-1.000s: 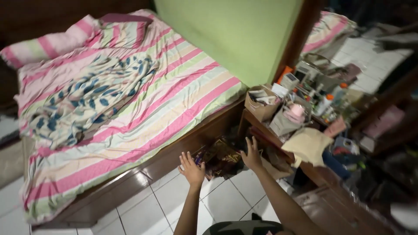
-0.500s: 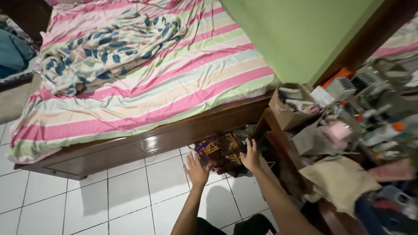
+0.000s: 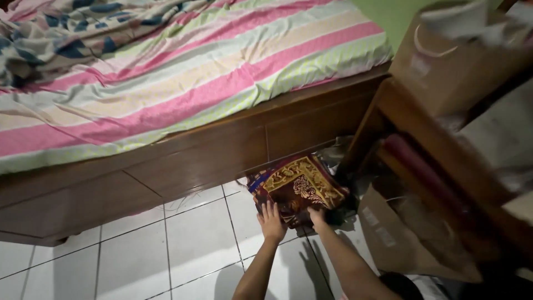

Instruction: The recorder picks up, displays, and organizes several prayer mats, a sarong, and a skullcap in a bedroom.

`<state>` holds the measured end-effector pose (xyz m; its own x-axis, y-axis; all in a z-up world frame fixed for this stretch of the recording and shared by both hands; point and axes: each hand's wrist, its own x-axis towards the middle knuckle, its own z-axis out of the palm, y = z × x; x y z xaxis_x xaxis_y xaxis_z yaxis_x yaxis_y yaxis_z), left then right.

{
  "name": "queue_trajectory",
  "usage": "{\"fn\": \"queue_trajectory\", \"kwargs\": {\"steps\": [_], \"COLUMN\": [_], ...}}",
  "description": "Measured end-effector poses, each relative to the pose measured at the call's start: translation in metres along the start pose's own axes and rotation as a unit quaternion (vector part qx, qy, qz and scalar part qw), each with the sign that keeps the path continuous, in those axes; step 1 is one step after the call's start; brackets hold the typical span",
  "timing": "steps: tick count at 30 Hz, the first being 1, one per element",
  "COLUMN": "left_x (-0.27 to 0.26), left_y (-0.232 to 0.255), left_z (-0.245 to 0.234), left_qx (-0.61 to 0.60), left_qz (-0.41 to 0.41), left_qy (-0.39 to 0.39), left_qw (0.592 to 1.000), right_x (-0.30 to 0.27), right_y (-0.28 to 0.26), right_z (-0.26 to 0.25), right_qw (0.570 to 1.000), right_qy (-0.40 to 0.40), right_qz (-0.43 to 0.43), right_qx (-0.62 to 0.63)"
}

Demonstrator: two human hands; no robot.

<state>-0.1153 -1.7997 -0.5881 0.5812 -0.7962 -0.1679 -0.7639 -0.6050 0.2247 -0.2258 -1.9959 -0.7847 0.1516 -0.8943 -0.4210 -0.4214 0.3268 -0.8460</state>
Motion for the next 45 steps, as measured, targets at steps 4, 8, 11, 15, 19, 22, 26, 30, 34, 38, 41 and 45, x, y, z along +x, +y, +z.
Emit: {"fn": "queue_trajectory", "kwargs": {"steps": [4, 8, 11, 15, 19, 22, 26, 30, 34, 38, 41, 45], "left_x": [0.021, 0.022, 0.022, 0.021, 0.049, 0.047, -0.010, -0.052, -0.092, -0.142, -0.198, -0.261], "left_y": [-0.006, 0.004, 0.005, 0.006, 0.001, 0.001, 0.006, -0.008, -0.035, -0.053, -0.046, -0.033], "left_z": [0.059, 0.078, 0.089, 0.079, 0.066, 0.000, -0.150, -0.265, -0.379, -0.471, -0.550, -0.628], "left_qx": [-0.067, -0.034, -0.052, -0.151, -0.552, -0.875, -0.942, -0.972, -0.977, -0.945, -0.934, -0.919], "left_qz": [-0.041, 0.006, 0.012, 0.054, -0.002, -0.100, -0.147, 0.045, 0.132, 0.061, 0.065, 0.128], "left_qy": [-0.074, -0.129, -0.139, -0.029, 0.142, 0.094, -0.001, 0.079, 0.076, 0.040, 0.061, 0.080], "left_qw": [0.994, 0.991, 0.989, 0.987, 0.822, 0.463, 0.301, 0.218, 0.151, 0.319, 0.346, 0.363], "right_x": [-0.004, 0.005, 0.009, 0.028, 0.012, -0.050, -0.188, -0.268, -0.324, -0.387, -0.465, -0.529], "right_y": [0.015, 0.021, 0.000, -0.055, -0.124, -0.198, -0.320, -0.403, -0.471, -0.542, -0.620, -0.667], "right_z": [0.005, 0.000, -0.006, 0.005, -0.004, -0.034, -0.090, -0.131, -0.149, -0.177, -0.222, -0.255], "right_qw": [0.936, 0.908, 0.881, 0.837, 0.848, 0.858, 0.854, 0.853, 0.831, 0.766, 0.672, 0.670], "right_qy": [-0.072, -0.015, -0.107, -0.166, -0.173, -0.172, -0.230, -0.321, -0.387, -0.485, -0.559, -0.457], "right_qz": [0.283, 0.275, 0.243, 0.091, 0.040, -0.102, -0.098, -0.093, -0.091, -0.103, -0.089, 0.034], "right_qx": [0.195, 0.316, 0.391, 0.514, 0.500, 0.473, 0.456, 0.401, 0.389, 0.409, 0.478, 0.583]}}
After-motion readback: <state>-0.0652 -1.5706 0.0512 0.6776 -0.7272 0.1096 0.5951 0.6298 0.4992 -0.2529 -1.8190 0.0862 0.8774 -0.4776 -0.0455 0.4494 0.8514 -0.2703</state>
